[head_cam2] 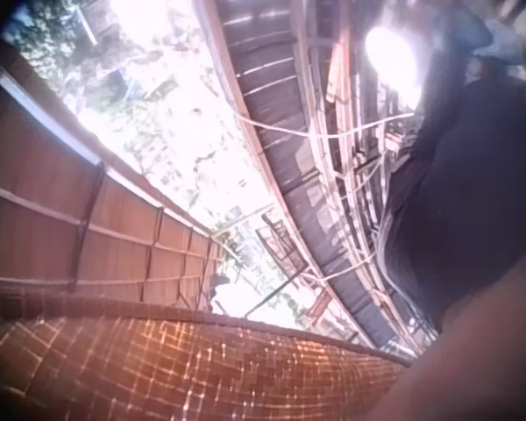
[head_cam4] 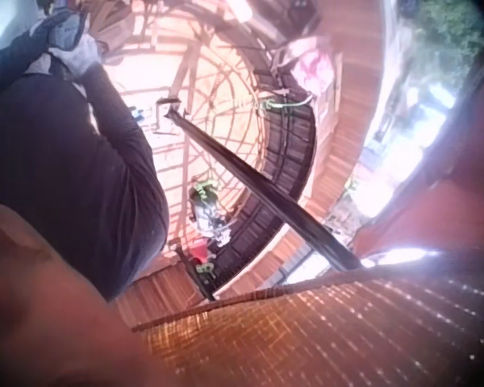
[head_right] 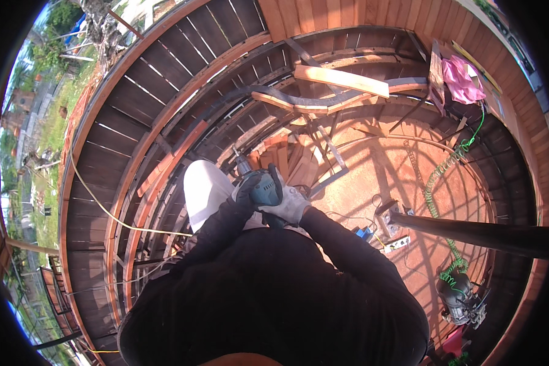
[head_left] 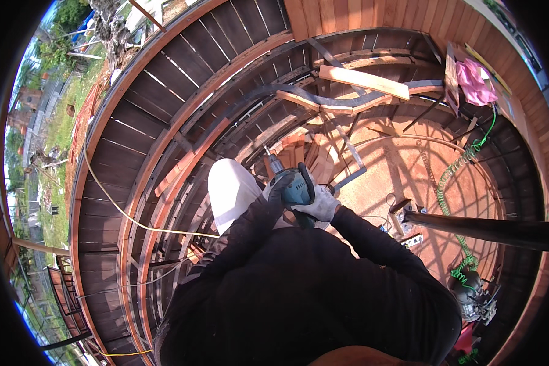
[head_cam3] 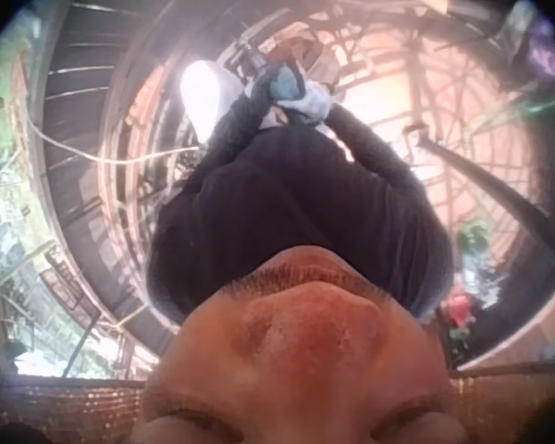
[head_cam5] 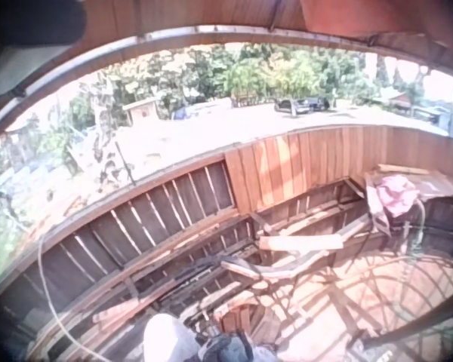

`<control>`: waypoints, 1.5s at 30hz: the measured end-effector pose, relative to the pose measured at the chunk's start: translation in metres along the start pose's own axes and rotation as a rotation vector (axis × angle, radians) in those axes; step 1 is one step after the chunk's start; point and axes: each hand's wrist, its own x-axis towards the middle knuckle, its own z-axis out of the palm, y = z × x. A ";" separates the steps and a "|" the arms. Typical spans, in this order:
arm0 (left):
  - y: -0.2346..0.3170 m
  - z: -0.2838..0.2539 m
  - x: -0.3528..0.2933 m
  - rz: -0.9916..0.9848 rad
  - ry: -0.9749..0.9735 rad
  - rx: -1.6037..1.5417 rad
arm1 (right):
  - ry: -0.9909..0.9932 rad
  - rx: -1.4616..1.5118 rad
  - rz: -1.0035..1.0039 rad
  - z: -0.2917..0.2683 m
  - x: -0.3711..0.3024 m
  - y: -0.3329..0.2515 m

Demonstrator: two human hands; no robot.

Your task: The person uses a corded drill to fasten curved wooden pieces to a circular wooden frame. They repeatedly position the wood, drill screws, and reposition the pieces along the frame's circumference.

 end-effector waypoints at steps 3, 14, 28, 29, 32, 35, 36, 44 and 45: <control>-0.029 -0.017 0.002 -0.050 0.170 -0.067 | -0.109 -0.023 0.087 0.007 -0.002 0.016; -0.051 -0.003 0.039 -0.173 0.286 0.053 | 0.044 0.270 0.063 0.007 -0.025 0.068; -0.048 0.022 0.021 -0.189 0.619 -0.047 | -0.056 0.477 -0.114 0.010 -0.039 0.099; -0.056 0.003 0.027 -0.232 0.609 -0.064 | -0.039 0.410 -0.079 0.013 -0.039 0.095; -0.059 -0.012 0.030 -0.233 0.472 0.062 | 0.038 0.292 -0.043 0.011 -0.039 0.067; -0.091 -0.043 0.050 -0.309 0.388 -0.014 | 0.176 0.148 -0.145 0.019 -0.045 0.088; -0.093 -0.037 0.052 -0.383 0.370 -0.108 | 0.206 0.272 -0.082 0.022 -0.047 0.087; -0.111 -0.025 0.031 -0.475 0.275 -0.323 | 0.221 0.208 0.026 0.010 -0.086 0.055; -0.096 -0.010 0.024 -0.442 0.313 -0.315 | 0.212 0.170 -0.001 0.012 -0.083 0.053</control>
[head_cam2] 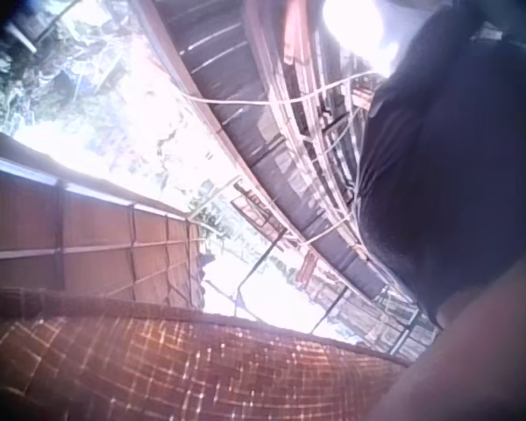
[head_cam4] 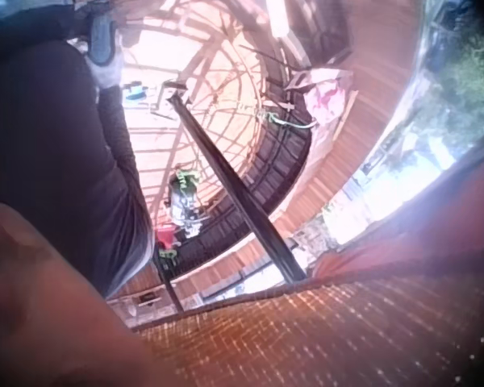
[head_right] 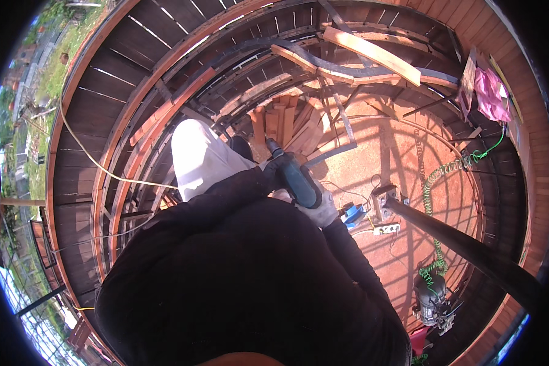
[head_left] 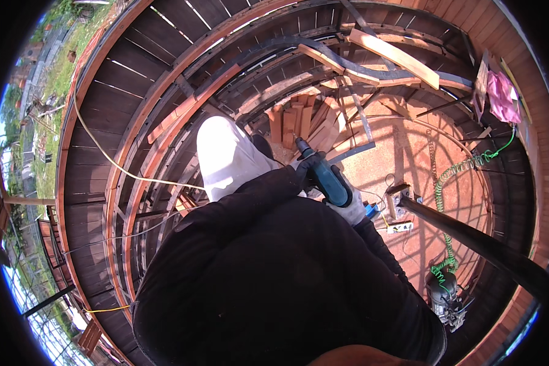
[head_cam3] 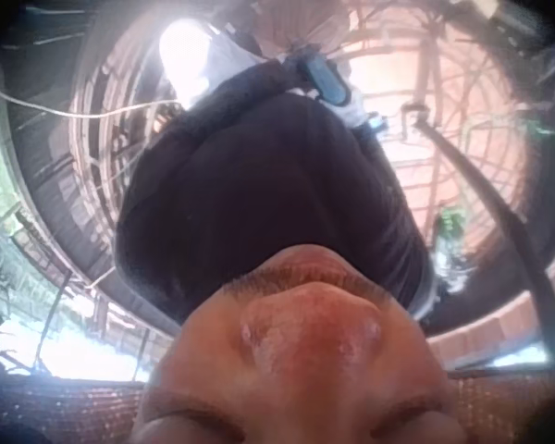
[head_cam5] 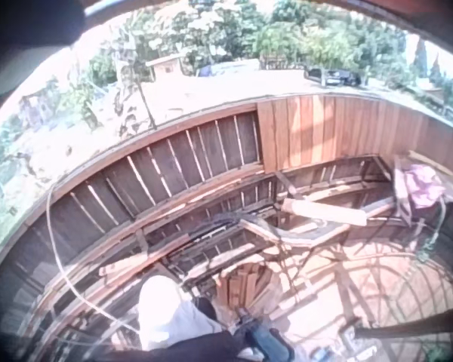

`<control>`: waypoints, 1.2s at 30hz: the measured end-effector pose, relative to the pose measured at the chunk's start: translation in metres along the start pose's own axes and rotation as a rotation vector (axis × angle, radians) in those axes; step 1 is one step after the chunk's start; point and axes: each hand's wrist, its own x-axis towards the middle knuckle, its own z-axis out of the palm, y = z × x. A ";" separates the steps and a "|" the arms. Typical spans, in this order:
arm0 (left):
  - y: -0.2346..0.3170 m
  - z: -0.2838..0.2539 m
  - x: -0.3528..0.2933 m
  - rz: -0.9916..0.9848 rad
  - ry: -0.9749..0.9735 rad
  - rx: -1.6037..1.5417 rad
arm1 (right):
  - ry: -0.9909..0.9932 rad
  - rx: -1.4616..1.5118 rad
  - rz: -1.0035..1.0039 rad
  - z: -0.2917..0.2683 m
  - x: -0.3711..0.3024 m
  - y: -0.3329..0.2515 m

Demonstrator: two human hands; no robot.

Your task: The person uses a corded drill to fasten curved wooden pieces to a circular wooden frame. They repeatedly position the wood, drill screws, and reposition the pieces along the frame's circumference.

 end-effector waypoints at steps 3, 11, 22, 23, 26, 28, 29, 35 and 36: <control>0.025 0.030 -0.031 0.364 -0.068 0.050 | 0.057 -0.189 -0.128 0.005 0.013 0.003; 0.157 0.112 -0.146 1.435 0.199 1.087 | 0.290 -0.237 0.520 -0.017 -0.056 0.136; 0.213 0.114 -0.201 1.666 0.146 1.191 | 0.306 -0.324 1.302 0.047 -0.288 0.324; 0.215 0.103 -0.191 1.579 0.136 1.198 | 0.377 -0.267 1.270 0.057 -0.291 0.336; 0.191 0.091 -0.150 1.336 0.081 1.172 | 0.681 0.317 1.121 0.080 -0.264 0.347; 0.201 0.047 -0.102 1.225 0.224 1.397 | 0.755 0.481 0.955 0.071 -0.223 0.298; 0.210 -0.002 -0.062 1.159 0.359 1.452 | 0.714 0.314 0.894 0.066 -0.210 0.285; 0.133 0.057 0.009 0.825 0.086 1.724 | 0.917 0.536 0.853 0.063 -0.206 0.282; 0.126 0.064 0.019 0.805 0.058 1.773 | 0.975 0.641 0.898 0.058 -0.207 0.275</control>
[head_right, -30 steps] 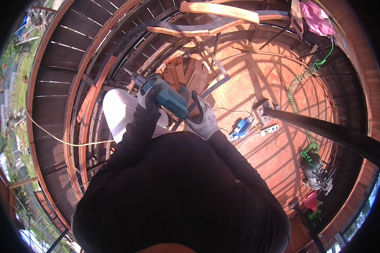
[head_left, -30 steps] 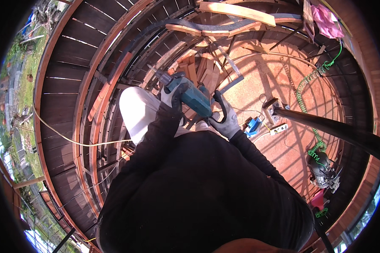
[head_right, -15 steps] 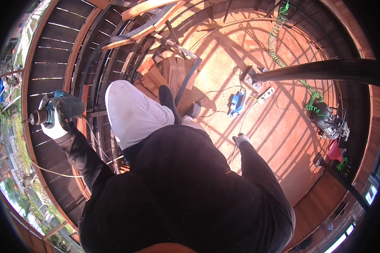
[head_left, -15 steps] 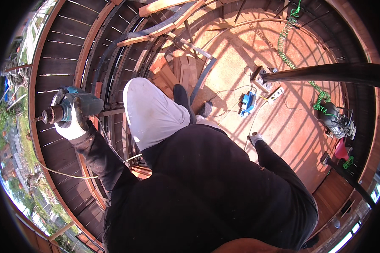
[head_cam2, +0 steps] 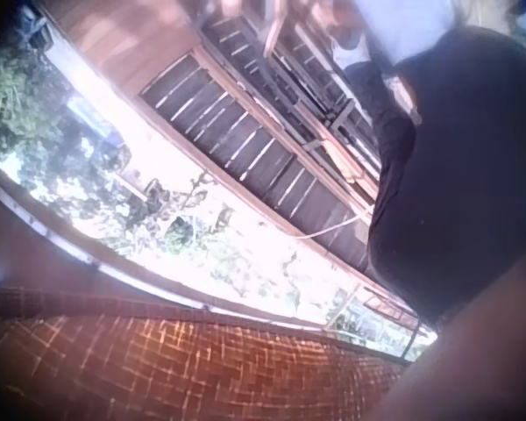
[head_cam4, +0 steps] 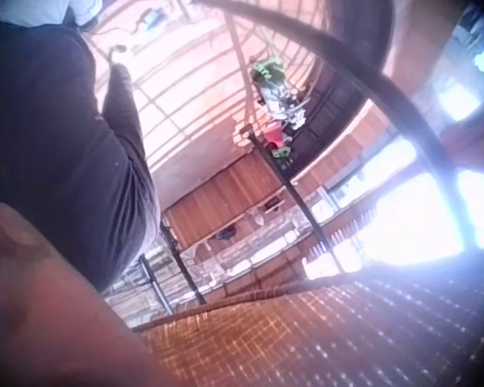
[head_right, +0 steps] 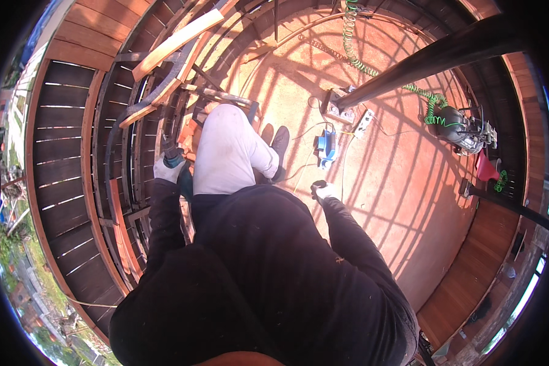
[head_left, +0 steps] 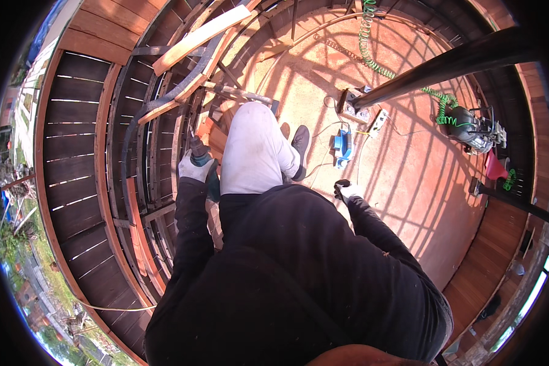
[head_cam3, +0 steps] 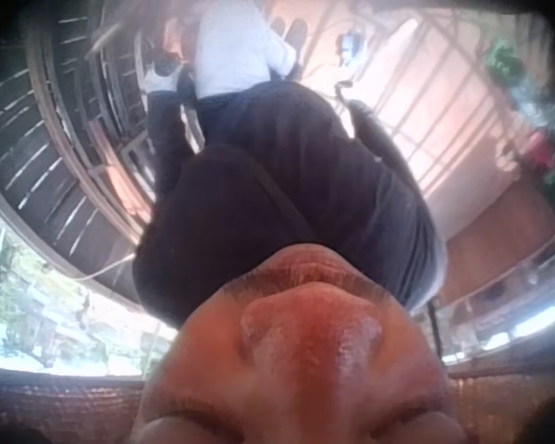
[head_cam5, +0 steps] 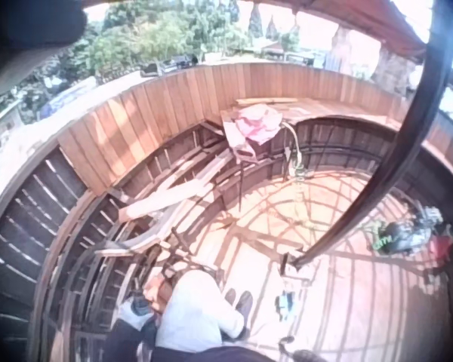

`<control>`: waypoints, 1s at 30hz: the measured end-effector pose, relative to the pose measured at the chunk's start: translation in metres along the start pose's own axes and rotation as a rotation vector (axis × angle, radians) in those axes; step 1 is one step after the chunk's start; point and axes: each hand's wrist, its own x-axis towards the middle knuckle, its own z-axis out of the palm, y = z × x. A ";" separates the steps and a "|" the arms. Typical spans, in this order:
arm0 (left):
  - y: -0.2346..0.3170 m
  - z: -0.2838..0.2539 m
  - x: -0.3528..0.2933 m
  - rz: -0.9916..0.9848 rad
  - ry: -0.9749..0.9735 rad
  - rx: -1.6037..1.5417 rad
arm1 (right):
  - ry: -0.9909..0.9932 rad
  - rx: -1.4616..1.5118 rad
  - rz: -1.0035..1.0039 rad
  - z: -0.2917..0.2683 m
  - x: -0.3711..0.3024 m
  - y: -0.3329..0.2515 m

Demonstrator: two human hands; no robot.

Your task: The person uses a corded drill to fasten curved wooden pieces to a circular wooden frame. They repeatedly position the wood, drill screws, and reposition the pieces along the frame's circumference.

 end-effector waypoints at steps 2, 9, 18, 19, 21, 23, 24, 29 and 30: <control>0.002 0.019 0.011 -0.005 -0.090 0.008 | 0.070 -0.084 0.090 -0.014 -0.005 -0.014; -0.012 0.118 0.063 -0.175 -0.421 0.206 | 0.094 -0.213 0.206 -0.045 0.014 -0.086; -0.037 0.204 0.134 -0.434 -0.666 0.420 | 0.046 -0.254 -0.031 -0.067 0.131 -0.154; -0.034 0.205 0.137 -0.466 -0.678 0.428 | 0.090 -0.261 0.025 -0.069 0.139 -0.157; -0.011 0.202 0.150 -0.470 -0.680 0.474 | 0.131 -0.353 0.018 -0.071 0.150 -0.191; -0.006 0.203 0.154 -0.499 -0.679 0.439 | 0.090 -0.323 0.021 -0.071 0.141 -0.234; 0.005 0.205 0.157 -0.517 -0.694 0.419 | 0.071 -0.382 0.047 -0.080 0.157 -0.225; 0.042 0.224 0.168 -0.610 -0.678 0.401 | 0.066 -0.689 -0.325 -0.118 0.216 -0.255; 0.052 0.227 0.168 -0.596 -0.621 0.373 | 0.069 -0.793 -0.321 -0.126 0.229 -0.274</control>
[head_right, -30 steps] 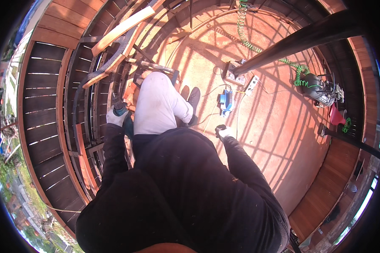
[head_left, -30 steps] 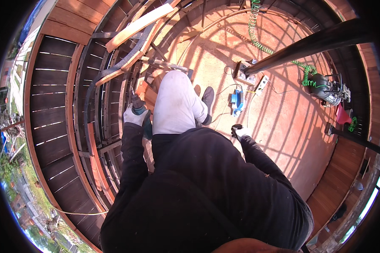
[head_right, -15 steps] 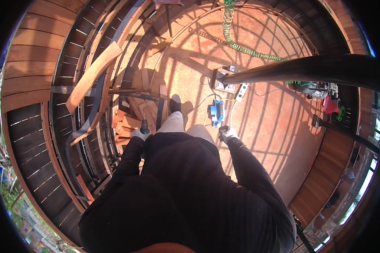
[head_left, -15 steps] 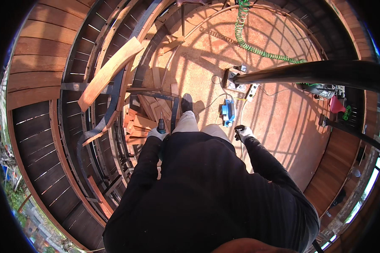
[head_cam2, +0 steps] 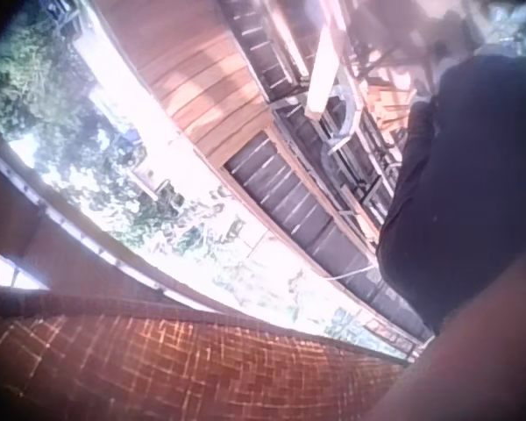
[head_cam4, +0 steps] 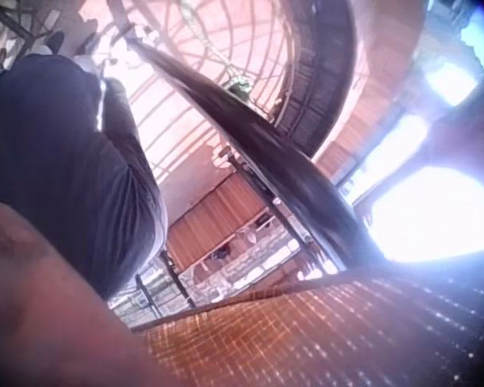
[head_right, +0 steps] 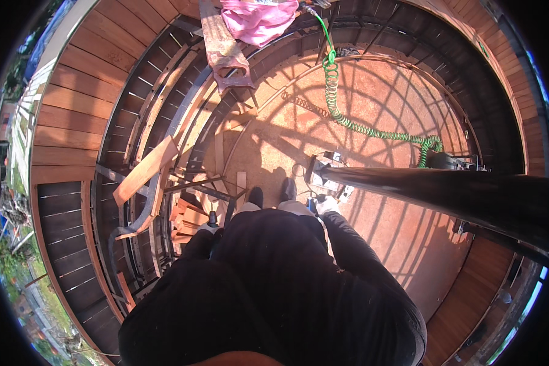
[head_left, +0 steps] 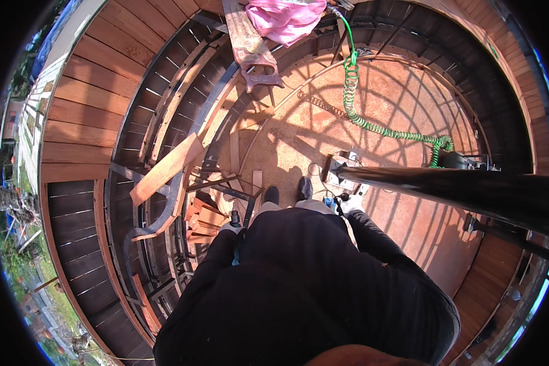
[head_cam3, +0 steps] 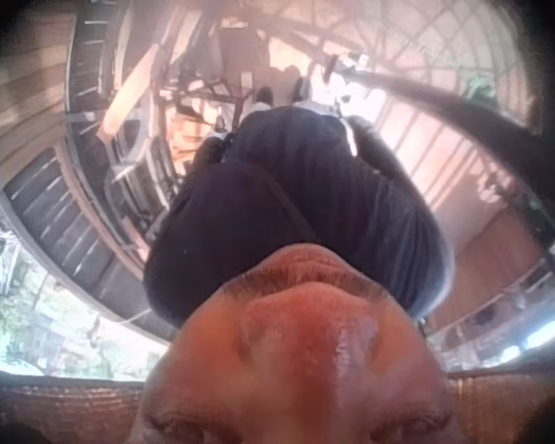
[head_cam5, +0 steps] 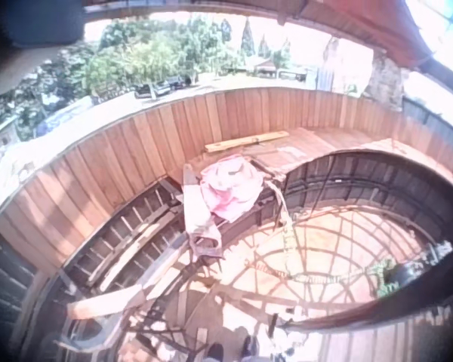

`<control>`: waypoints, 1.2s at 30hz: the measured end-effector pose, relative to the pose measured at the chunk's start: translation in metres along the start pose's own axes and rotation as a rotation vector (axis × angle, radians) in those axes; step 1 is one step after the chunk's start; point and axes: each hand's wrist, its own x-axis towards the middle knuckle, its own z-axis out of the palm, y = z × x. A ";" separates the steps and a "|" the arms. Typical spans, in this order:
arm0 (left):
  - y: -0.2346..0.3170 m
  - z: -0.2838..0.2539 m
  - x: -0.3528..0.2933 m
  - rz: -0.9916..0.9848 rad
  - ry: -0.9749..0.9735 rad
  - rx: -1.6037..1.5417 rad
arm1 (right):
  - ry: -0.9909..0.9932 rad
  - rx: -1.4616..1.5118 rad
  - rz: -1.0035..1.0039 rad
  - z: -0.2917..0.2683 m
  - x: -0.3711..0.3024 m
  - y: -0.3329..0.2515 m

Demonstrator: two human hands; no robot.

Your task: The person uses a corded drill to fasten curved wooden pieces to a circular wooden frame. They repeatedly position the wood, drill screws, and reposition the pieces along the frame's circumference.

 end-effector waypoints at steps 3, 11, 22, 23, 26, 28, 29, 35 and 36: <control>0.024 0.008 0.003 -0.073 -0.028 -0.051 | 0.605 -0.520 -0.428 -0.062 0.045 -0.043; 0.036 0.038 0.052 -0.146 0.044 -0.330 | 0.570 0.428 -0.850 -0.320 0.158 -0.340; 0.069 0.003 0.076 -0.257 0.038 -0.385 | 0.265 -0.950 -0.915 -0.416 0.338 -0.539; 0.064 0.005 0.067 -0.301 0.039 -0.412 | 0.290 -0.867 -0.930 -0.405 0.305 -0.563; 0.082 0.002 0.066 -0.327 0.023 -0.429 | 0.452 -0.767 -0.931 -0.406 0.287 -0.558; 0.095 0.001 0.065 -0.347 0.025 -0.450 | 0.449 -0.712 -0.867 -0.413 0.270 -0.559; 0.101 0.002 0.063 -0.354 0.025 -0.458 | 0.498 -0.674 -0.888 -0.412 0.292 -0.547; 0.137 0.018 0.056 -0.404 0.023 -0.524 | 0.456 -0.754 -0.883 -0.402 0.341 -0.531; 0.140 0.023 0.053 -0.418 0.028 -0.536 | 0.470 -0.742 -0.938 -0.404 0.331 -0.533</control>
